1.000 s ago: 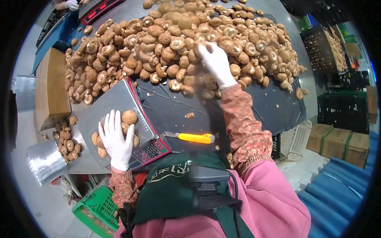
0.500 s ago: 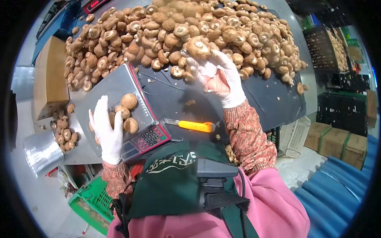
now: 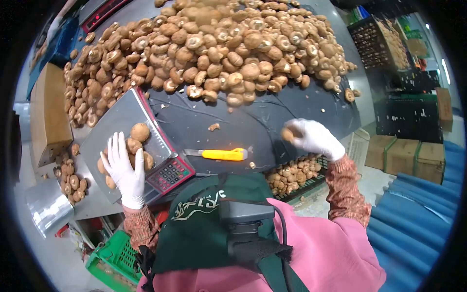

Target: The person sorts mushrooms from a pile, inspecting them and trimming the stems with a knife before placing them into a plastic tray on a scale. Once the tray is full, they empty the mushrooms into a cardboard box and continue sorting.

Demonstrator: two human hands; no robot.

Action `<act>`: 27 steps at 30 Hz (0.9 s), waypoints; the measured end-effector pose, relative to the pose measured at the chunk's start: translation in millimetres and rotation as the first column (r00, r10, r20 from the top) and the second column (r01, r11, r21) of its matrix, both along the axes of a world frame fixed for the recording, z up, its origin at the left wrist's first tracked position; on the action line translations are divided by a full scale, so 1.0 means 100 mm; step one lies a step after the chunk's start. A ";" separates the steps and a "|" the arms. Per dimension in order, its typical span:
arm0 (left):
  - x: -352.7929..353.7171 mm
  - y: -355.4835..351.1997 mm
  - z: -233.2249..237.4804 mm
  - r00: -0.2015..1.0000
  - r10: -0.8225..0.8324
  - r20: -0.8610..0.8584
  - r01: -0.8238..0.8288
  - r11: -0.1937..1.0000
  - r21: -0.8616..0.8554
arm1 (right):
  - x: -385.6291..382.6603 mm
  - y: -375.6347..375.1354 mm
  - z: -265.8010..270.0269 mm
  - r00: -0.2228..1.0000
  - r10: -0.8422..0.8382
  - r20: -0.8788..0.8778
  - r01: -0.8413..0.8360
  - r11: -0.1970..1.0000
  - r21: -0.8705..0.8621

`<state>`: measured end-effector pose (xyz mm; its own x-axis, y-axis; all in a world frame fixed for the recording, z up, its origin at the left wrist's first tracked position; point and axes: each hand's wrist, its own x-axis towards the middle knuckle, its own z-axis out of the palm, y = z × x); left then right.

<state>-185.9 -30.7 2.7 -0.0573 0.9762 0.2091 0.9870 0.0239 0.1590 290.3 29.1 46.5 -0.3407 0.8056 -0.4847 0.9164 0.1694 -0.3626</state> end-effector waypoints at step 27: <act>0.08 0.04 -0.09 0.998 0.032 -0.061 -0.031 0.999 0.024 | -0.47 0.85 -0.52 -0.461 -0.748 -0.478 -0.127 0.589 -0.798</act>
